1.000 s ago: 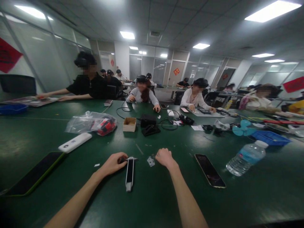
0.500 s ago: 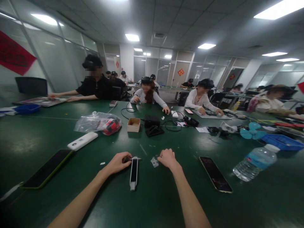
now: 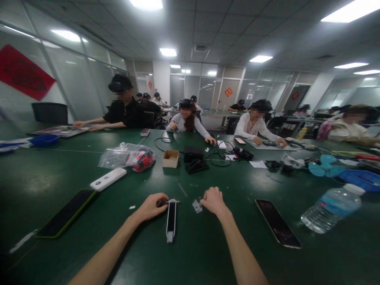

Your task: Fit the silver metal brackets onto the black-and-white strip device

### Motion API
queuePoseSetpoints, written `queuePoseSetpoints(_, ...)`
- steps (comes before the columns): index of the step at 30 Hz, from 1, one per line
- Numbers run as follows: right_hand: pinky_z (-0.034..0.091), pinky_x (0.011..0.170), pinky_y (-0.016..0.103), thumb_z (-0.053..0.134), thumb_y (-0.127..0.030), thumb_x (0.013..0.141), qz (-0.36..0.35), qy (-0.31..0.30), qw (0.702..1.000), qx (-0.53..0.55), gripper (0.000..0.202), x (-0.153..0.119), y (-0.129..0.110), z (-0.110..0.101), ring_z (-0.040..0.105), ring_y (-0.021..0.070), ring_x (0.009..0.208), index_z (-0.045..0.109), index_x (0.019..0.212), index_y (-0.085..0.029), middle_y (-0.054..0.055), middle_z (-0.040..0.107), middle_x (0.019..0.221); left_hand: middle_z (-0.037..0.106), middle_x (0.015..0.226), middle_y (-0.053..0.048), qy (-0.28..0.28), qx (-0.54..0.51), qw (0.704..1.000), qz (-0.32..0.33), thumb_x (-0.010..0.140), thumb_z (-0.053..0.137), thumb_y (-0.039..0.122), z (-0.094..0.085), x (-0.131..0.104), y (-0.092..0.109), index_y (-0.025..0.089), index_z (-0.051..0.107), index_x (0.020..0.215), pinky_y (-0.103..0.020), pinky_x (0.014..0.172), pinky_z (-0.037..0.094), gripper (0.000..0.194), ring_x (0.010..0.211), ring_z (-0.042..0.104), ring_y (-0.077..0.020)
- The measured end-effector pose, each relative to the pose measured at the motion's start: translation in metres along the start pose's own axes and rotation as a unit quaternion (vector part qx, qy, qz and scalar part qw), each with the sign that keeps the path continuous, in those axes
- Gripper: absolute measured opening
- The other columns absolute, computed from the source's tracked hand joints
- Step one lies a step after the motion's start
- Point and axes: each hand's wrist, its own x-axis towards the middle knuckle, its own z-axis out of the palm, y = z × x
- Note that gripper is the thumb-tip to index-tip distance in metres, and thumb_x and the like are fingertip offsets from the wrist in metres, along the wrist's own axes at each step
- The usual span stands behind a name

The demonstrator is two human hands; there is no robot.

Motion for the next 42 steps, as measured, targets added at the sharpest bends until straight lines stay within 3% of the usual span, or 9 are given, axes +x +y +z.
queuePoseSetpoints(11, 0.037, 0.081, 0.036, 0.059, -0.027, 0.072, -0.042, 0.007, 0.999, 0.031, 0.013, -0.001, 0.0, 0.0, 0.049, 0.0252, 0.095, 0.067, 0.068, -0.017, 0.008, 0.062, 0.088, 0.065, 0.08, -0.002, -0.001, -0.007, 1.0, -0.007, 0.076, 0.055, 0.028, -0.001, -0.001, 0.002, 0.017, 0.066, 0.091, -0.023, 0.06, 0.041, 0.022, 0.067, 0.056, -0.0143)
queuePoseSetpoints(22, 0.036, 0.079, 0.035, 0.057, -0.02, 0.074, -0.06, 0.026, 0.997, 0.051, 0.008, -0.005, -0.002, -0.005, 0.053, 0.0229, 0.089, 0.064, 0.078, -0.019, 0.004, 0.064, 0.079, 0.063, 0.078, -0.002, 0.003, -0.005, 1.0, -0.001, 0.076, 0.055, 0.029, -0.001, -0.001, 0.001, 0.017, 0.066, 0.091, -0.022, 0.059, 0.04, 0.022, 0.067, 0.055, -0.0146)
queuePoseSetpoints(28, 0.038, 0.078, 0.035, 0.054, -0.017, 0.078, -0.101, 0.094, 0.988, 0.07, 0.013, -0.005, -0.004, -0.005, 0.053, 0.0234, 0.09, 0.062, 0.087, -0.019, 0.004, 0.065, 0.079, 0.062, 0.077, -0.001, 0.0, -0.01, 1.0, 0.002, 0.075, 0.055, 0.025, -0.001, -0.001, 0.002, 0.017, 0.065, 0.092, -0.022, 0.059, 0.04, 0.022, 0.064, 0.053, -0.0133)
queuePoseSetpoints(34, 0.041, 0.079, 0.037, 0.051, -0.016, 0.085, -0.187, 0.183, 0.962, 0.083, 0.014, -0.008, -0.026, 0.003, 0.053, 0.0231, 0.091, 0.062, 0.092, -0.019, 0.007, 0.065, 0.089, 0.062, 0.083, -0.002, 0.031, -0.035, 0.999, -0.009, 0.072, 0.051, 0.018, -0.004, -0.002, 0.001, 0.016, 0.061, 0.095, -0.023, 0.06, 0.041, 0.026, 0.061, 0.052, -0.012)
queuePoseSetpoints(42, 0.042, 0.079, 0.034, 0.052, -0.016, 0.088, -0.307, 0.211, 0.921, 0.113, 0.012, -0.024, -0.069, 0.021, 0.053, 0.0202, 0.088, 0.062, 0.093, -0.018, 0.006, 0.065, 0.088, 0.062, 0.083, -0.003, 0.095, -0.017, 0.995, 0.01, 0.082, 0.05, 0.025, 0.0, -0.002, -0.004, 0.016, 0.059, 0.099, -0.025, 0.062, 0.043, 0.022, 0.06, 0.052, -0.0123)
